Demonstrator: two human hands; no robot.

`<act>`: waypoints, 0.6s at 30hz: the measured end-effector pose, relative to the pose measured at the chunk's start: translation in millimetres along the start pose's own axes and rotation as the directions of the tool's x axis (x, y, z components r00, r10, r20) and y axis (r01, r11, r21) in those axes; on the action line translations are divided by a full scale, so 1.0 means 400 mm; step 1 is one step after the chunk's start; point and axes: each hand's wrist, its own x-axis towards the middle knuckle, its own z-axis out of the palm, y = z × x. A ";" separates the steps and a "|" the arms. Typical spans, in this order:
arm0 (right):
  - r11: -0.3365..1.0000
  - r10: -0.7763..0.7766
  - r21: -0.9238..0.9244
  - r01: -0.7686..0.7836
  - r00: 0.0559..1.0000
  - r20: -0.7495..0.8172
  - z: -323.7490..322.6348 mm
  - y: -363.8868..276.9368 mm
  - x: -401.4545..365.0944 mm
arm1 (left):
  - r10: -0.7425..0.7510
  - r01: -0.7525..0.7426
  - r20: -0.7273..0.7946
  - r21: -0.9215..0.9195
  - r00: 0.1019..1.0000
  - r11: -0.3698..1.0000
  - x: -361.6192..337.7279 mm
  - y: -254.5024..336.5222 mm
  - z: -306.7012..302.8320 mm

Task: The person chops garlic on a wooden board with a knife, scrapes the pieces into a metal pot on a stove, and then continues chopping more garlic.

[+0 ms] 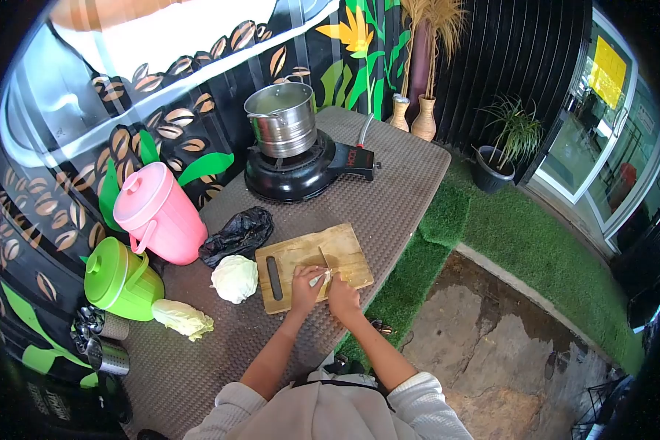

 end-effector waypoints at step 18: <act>0.999 -0.021 -0.049 0.017 0.996 -0.087 0.010 -0.003 -0.039 | -0.064 0.064 0.003 0.015 0.998 0.998 0.006 0.008 -0.006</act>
